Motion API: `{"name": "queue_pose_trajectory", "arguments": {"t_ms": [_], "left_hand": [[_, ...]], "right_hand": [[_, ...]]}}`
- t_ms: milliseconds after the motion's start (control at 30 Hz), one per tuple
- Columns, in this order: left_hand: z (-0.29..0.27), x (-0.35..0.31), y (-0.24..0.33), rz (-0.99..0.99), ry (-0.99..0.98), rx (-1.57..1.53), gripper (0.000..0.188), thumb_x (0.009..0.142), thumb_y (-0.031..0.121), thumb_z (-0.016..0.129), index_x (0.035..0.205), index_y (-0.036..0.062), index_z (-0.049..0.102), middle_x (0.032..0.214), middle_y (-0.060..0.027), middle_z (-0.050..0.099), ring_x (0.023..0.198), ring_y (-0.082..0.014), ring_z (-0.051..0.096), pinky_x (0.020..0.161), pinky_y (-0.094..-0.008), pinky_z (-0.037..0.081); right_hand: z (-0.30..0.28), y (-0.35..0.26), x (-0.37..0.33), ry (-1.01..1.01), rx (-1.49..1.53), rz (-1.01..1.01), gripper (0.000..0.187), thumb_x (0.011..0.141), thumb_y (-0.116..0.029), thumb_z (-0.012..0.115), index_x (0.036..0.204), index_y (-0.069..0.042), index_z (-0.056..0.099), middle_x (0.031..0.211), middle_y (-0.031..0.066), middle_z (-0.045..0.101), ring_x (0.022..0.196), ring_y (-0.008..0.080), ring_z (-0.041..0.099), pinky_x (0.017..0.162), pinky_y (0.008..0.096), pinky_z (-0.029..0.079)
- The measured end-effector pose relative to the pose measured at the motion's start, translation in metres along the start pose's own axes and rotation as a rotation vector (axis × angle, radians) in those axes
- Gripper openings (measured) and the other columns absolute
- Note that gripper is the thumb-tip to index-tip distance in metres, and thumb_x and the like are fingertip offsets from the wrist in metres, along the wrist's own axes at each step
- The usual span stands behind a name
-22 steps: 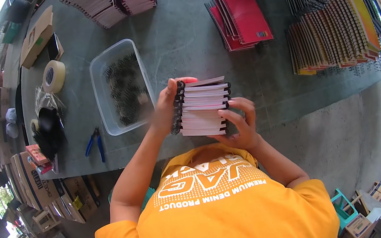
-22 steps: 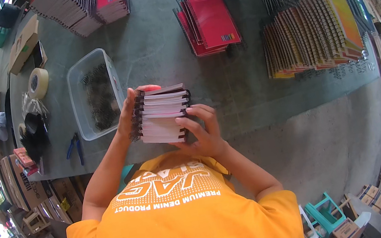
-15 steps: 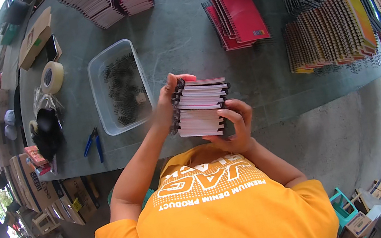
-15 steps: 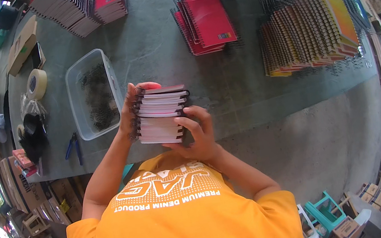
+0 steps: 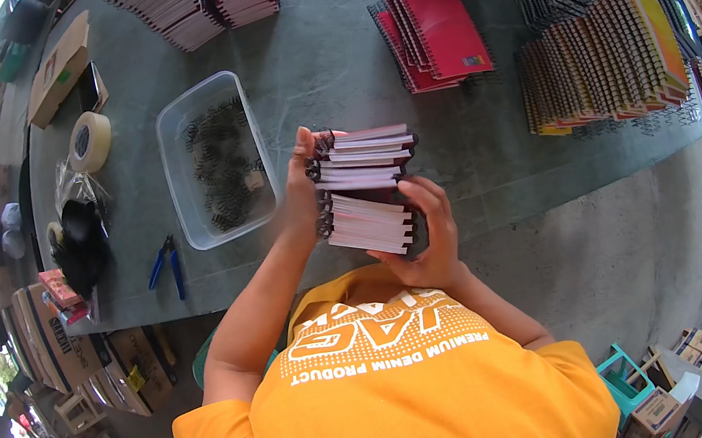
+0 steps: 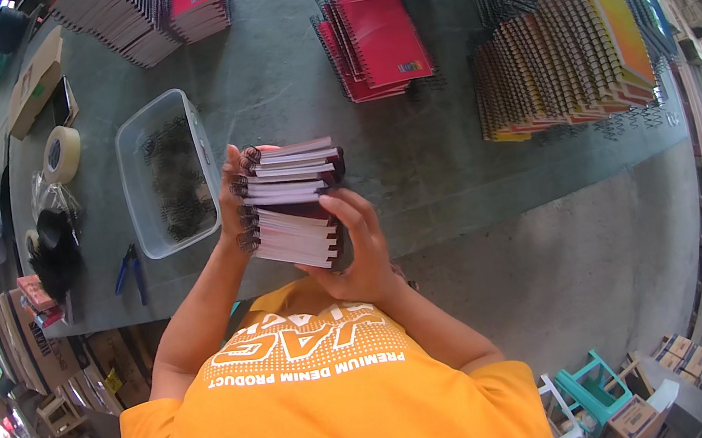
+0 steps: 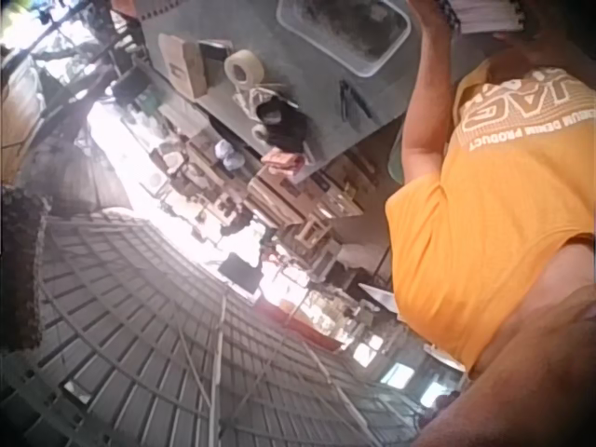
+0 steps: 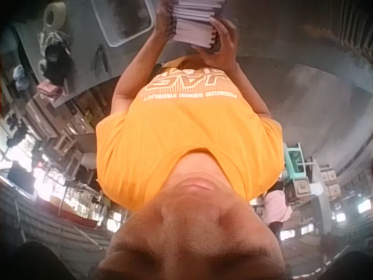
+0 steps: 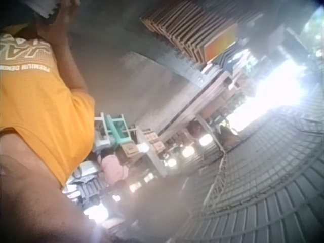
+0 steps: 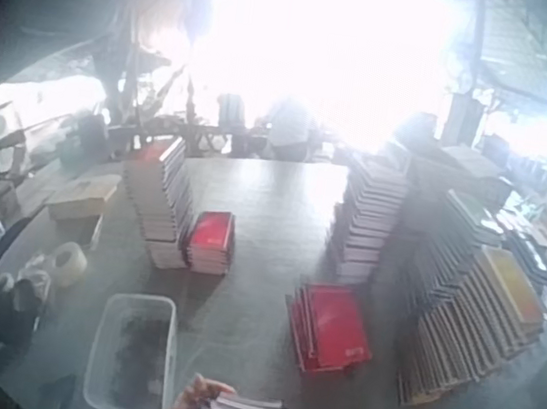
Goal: The person uses a pair of snips to trim the wire coils on stacks of spiral-bound notebooks and stacks the finished items on a table.
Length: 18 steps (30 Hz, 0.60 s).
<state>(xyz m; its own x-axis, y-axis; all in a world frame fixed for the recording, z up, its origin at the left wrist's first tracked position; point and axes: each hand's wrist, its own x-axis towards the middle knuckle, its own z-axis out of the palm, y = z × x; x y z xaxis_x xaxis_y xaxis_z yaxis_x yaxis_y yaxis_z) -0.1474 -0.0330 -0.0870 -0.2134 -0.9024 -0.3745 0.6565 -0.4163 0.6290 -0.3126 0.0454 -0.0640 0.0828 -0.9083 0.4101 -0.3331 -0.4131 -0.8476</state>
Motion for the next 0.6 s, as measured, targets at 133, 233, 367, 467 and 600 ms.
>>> {"name": "queue_pose_trajectory", "arguments": {"t_ms": [133, 233, 367, 467, 600], "left_hand": [[-0.008, 0.006, -0.002, 0.057, -0.016, -0.015, 0.055, 0.092, 0.050, 0.034, 0.099, 0.0005, 0.055, 0.088, -0.0105, 0.062, 0.080, -0.0176, 0.061, 0.075, -0.0313, 0.051], [-0.010, 0.007, -0.001, 0.042, -0.041, 0.052, 0.055, 0.092, 0.052, 0.034, 0.098, 0.0007, 0.055, 0.089, -0.0107, 0.061, 0.079, -0.0170, 0.060, 0.074, -0.0314, 0.051], [-0.010, 0.001, 0.003, -0.006, -0.086, 0.163, 0.058, 0.088, 0.059, 0.037, 0.093, 0.0037, 0.055, 0.084, -0.0063, 0.060, 0.074, -0.0136, 0.058, 0.070, -0.0272, 0.049], [-0.004, -0.005, 0.003, -0.048, -0.109, 0.209, 0.060, 0.085, 0.063, 0.039, 0.091, 0.0052, 0.055, 0.080, -0.0046, 0.060, 0.071, -0.0119, 0.058, 0.067, -0.0249, 0.048], [0.004, 0.003, 0.001, -0.075, -0.056, 0.114, 0.063, 0.083, 0.066, 0.039, 0.091, 0.0056, 0.055, 0.079, -0.0048, 0.060, 0.071, -0.0110, 0.058, 0.067, -0.0242, 0.048]], "right_hand": [[0.006, 0.009, -0.008, -0.059, 0.064, 0.081, 0.073, 0.056, -0.021, 0.081, 0.115, -0.004, 0.041, 0.104, 0.0161, 0.048, 0.096, 0.0275, 0.050, 0.077, 0.0351, 0.043], [0.007, 0.008, -0.009, -0.093, 0.043, 0.085, 0.075, 0.052, -0.027, 0.083, 0.110, -0.004, 0.040, 0.105, 0.0168, 0.048, 0.096, 0.0284, 0.050, 0.080, 0.0365, 0.041], [0.004, 0.016, -0.008, -0.026, -0.083, -0.009, 0.090, 0.052, -0.033, 0.084, 0.120, -0.001, 0.034, 0.114, 0.0179, 0.044, 0.107, 0.0304, 0.045, 0.090, 0.0389, 0.036], [0.003, 0.020, 0.006, 0.047, -0.073, -0.053, 0.107, 0.053, -0.033, 0.084, 0.131, 0.000, 0.019, 0.122, 0.0180, 0.036, 0.112, 0.0312, 0.040, 0.094, 0.0412, 0.033], [0.025, 0.054, 0.017, -0.084, 0.479, 0.008, 0.121, 0.050, -0.035, 0.086, 0.137, 0.000, 0.010, 0.126, 0.0170, 0.031, 0.115, 0.0292, 0.037, 0.097, 0.0402, 0.032]]}}
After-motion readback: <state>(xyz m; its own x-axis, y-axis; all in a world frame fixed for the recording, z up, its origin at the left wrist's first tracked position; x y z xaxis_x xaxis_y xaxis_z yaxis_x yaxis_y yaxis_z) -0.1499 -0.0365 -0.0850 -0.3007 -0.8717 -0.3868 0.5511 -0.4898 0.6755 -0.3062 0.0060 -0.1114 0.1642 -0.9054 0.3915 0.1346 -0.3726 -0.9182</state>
